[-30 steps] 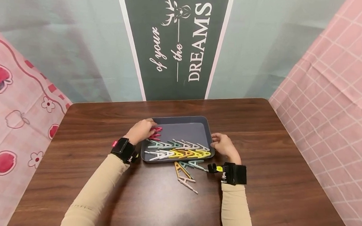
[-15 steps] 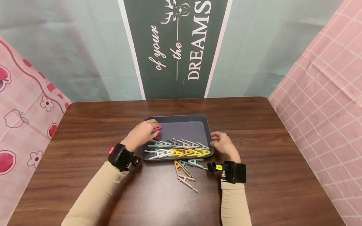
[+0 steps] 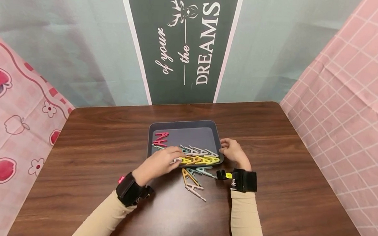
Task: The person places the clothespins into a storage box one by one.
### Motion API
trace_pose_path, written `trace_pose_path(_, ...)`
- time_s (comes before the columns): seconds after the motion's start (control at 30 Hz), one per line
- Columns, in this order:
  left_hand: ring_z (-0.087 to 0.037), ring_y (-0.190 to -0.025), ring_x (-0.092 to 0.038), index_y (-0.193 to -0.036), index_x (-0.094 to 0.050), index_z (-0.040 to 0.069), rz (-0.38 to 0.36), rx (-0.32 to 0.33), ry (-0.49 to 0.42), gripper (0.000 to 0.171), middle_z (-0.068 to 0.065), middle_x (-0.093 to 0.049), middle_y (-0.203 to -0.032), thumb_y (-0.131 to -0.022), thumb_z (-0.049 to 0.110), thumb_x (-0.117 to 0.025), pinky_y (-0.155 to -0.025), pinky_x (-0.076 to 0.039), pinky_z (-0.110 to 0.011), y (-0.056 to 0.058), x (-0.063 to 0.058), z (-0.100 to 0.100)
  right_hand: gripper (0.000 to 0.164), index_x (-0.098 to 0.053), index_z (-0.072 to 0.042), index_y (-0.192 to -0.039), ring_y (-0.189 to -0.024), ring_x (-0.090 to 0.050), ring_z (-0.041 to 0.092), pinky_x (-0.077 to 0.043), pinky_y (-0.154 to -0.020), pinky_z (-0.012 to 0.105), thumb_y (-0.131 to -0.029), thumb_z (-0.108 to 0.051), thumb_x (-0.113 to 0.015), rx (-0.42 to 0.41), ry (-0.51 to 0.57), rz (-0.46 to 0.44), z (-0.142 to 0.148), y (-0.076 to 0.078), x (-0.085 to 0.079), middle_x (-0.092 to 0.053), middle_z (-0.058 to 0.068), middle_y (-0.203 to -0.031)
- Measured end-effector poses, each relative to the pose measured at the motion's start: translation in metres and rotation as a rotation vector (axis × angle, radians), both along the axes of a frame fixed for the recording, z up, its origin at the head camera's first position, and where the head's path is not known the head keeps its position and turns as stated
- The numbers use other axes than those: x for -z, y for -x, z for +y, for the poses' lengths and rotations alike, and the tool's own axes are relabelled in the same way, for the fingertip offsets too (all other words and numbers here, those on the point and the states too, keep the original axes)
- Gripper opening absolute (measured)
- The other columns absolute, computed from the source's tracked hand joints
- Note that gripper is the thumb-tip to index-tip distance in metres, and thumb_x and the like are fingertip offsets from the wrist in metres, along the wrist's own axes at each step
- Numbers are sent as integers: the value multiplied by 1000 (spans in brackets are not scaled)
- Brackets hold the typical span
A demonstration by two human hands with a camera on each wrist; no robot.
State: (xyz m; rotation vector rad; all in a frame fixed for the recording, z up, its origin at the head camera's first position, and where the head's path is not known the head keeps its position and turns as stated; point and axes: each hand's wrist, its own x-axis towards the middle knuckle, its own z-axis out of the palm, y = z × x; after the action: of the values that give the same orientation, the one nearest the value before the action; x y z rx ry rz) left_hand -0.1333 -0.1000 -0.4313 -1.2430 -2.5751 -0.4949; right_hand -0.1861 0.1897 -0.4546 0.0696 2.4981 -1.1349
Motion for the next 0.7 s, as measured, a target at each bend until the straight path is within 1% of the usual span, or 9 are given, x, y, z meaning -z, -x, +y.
trace_pose_path(0.1,-14,-97,-68,-105,-71,7,28,55,-12,21,-3,-70,-103,-85,12,-70,-84,-60,-26,-10,4,6,46,-45,7,-137,-123,-54,43,-55,-96,48,-93,-3,-53,-1,-2,7,0,0,0,-52,32,-136)
trace_pose_path(0.2,-13,-97,-68,-105,-71,8,71,108,-16,22,-2,-70,-103,-83,11,-72,-87,-59,-24,-20,7,13,46,-45,7,-137,-123,-54,44,-55,-95,48,-93,-3,-54,-1,-3,11,1,0,0,-52,33,-136)
trace_pose_path(0.33,-11,-98,-67,-106,-71,10,102,159,25,23,0,-71,-104,-83,13,-72,-90,-58,-22,-32,13,20,46,-45,8,-136,-123,-54,44,-55,-96,48,-92,-2,-54,3,1,12,1,-1,0,-52,33,-136)
trace_pose_path(0.37,-10,-99,-67,-106,-71,10,100,170,39,24,1,-71,-104,-83,13,-72,-90,-58,-21,-34,14,22,46,-45,8,-136,-123,-54,44,-55,-96,48,-92,-2,-54,4,2,13,1,-1,0,-52,33,-135)
trace_pose_path(0.5,-9,-101,-66,-108,-70,12,71,178,99,25,3,-70,-105,-83,16,-71,-92,-57,-20,-41,20,25,46,-45,7,-136,-124,-54,44,-54,-97,49,-92,-2,-53,10,4,8,1,-1,1,-52,32,-136)
trace_pose_path(0.6,-9,-102,-65,-108,-70,13,39,164,139,24,3,-70,-107,-84,16,-70,-92,-57,-19,-43,25,26,46,-44,6,-138,-125,-53,44,-54,-98,49,-93,-3,-52,4,9,0,1,-1,1,-50,32,-138)
trace_pose_path(0.7,-10,-105,-64,-109,-70,14,24,150,175,24,3,-70,-109,-85,15,-67,-93,-56,-21,-44,29,26,47,-43,7,-138,-125,-53,44,-54,-97,49,-93,-3,-52,-7,11,-2,1,-1,1,-49,32,-138)
